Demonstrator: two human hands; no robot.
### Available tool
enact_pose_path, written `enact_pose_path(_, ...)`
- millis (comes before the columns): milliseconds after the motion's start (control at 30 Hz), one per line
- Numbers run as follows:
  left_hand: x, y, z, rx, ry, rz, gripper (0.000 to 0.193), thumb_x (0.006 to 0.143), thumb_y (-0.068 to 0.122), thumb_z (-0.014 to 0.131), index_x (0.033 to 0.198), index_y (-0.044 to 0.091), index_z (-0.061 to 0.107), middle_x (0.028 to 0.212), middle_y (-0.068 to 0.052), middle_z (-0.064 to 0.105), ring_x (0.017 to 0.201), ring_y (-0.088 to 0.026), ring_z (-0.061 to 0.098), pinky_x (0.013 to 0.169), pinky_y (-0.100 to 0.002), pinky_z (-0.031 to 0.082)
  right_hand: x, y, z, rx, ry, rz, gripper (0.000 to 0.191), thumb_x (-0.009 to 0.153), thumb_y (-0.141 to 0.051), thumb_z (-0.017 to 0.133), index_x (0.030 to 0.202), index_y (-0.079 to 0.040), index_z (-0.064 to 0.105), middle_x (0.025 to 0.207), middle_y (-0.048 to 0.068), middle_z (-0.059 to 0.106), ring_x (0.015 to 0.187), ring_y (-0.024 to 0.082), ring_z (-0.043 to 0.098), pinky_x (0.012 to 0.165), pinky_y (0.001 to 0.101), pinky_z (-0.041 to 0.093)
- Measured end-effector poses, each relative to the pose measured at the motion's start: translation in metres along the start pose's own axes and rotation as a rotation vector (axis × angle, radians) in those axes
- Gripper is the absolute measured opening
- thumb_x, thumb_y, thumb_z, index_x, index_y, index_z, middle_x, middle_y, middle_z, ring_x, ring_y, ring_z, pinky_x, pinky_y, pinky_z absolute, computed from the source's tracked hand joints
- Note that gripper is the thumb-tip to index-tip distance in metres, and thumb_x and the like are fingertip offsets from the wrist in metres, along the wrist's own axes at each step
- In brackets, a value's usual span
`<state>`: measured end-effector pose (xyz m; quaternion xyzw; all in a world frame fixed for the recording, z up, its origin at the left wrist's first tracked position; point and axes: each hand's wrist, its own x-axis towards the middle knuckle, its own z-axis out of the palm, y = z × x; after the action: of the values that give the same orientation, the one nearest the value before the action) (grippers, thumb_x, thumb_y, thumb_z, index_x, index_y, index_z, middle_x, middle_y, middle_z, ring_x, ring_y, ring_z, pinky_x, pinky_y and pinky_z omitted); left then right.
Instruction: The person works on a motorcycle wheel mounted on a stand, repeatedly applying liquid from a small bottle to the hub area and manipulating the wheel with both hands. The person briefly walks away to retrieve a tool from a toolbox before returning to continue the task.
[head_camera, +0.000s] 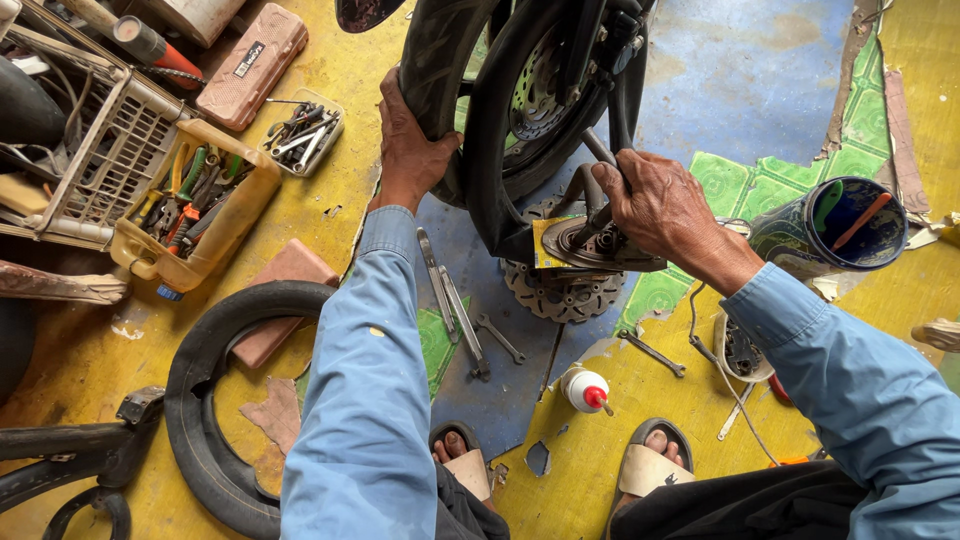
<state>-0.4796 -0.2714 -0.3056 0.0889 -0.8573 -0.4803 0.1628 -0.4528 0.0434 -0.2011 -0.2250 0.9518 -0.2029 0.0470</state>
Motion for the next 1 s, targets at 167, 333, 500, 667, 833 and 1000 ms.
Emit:
enact_pose_path(167, -0.001, 0.0004, -0.001, -0.006, -0.008, -0.018, 0.113, 0.073, 0.008, 0.092, 0.152, 0.025, 0.014, 0.144, -0.019, 0.042, 0.137, -0.04, 0.048, 0.118, -0.049, 0.044, 0.0005, -0.001, 0.0003, 0.003, -0.009, 0.02, 0.048, 0.109, -0.039, 0.051, 0.087, 0.002, 0.06, 0.078, 0.023, 0.061, 0.067, 0.043, 0.062, 0.063, 0.0546, 0.047)
enact_pose_path(333, -0.0018, -0.0002, -0.0022, 0.005, 0.002, -0.024, 0.112, 0.073, 0.008, 0.092, 0.153, 0.025, 0.014, 0.145, -0.019, 0.042, 0.137, -0.04, 0.048, 0.118, -0.049, 0.044, 0.0017, -0.0005, 0.0011, -0.007, -0.01, 0.012, 0.048, 0.109, -0.039, 0.051, 0.086, 0.002, 0.06, 0.076, 0.023, 0.061, 0.066, 0.043, 0.062, 0.062, 0.0547, 0.046)
enact_pose_path(500, -0.0009, -0.0013, -0.0024, 0.002, -0.003, -0.03, 0.113, 0.073, 0.008, 0.092, 0.153, 0.026, 0.014, 0.145, -0.019, 0.042, 0.137, -0.04, 0.048, 0.117, -0.048, 0.045, 0.0012, 0.0001, 0.0019, 0.003, 0.003, -0.001, 0.048, 0.109, -0.039, 0.051, 0.086, 0.002, 0.06, 0.075, 0.023, 0.061, 0.065, 0.042, 0.061, 0.061, 0.0544, 0.046)
enact_pose_path(667, -0.0019, -0.0024, -0.0031, -0.007, 0.005, -0.013, 0.113, 0.074, 0.008, 0.092, 0.153, 0.026, 0.015, 0.144, -0.018, 0.043, 0.136, -0.039, 0.05, 0.117, -0.048, 0.046, 0.0017, -0.0006, 0.0017, -0.008, -0.004, 0.012, 0.048, 0.109, -0.04, 0.052, 0.085, 0.002, 0.059, 0.076, 0.023, 0.061, 0.065, 0.043, 0.061, 0.062, 0.0547, 0.046)
enact_pose_path(833, -0.0015, -0.002, -0.0033, -0.009, 0.011, -0.003, 0.113, 0.073, 0.007, 0.093, 0.153, 0.026, 0.015, 0.144, -0.019, 0.043, 0.136, -0.04, 0.05, 0.117, -0.049, 0.045, 0.0005, -0.0015, 0.0009, 0.004, 0.01, 0.002, 0.047, 0.109, -0.039, 0.052, 0.086, 0.001, 0.06, 0.076, 0.023, 0.062, 0.066, 0.043, 0.062, 0.062, 0.0548, 0.046)
enact_pose_path(1000, -0.002, 0.0014, -0.0054, -0.008, 0.005, -0.016, 0.113, 0.073, 0.007, 0.092, 0.153, 0.026, 0.015, 0.144, -0.019, 0.043, 0.137, -0.04, 0.048, 0.118, -0.049, 0.044, 0.0016, -0.0018, 0.0016, 0.003, 0.006, 0.002, 0.047, 0.108, -0.039, 0.052, 0.086, 0.001, 0.061, 0.076, 0.023, 0.062, 0.066, 0.043, 0.063, 0.061, 0.0545, 0.047)
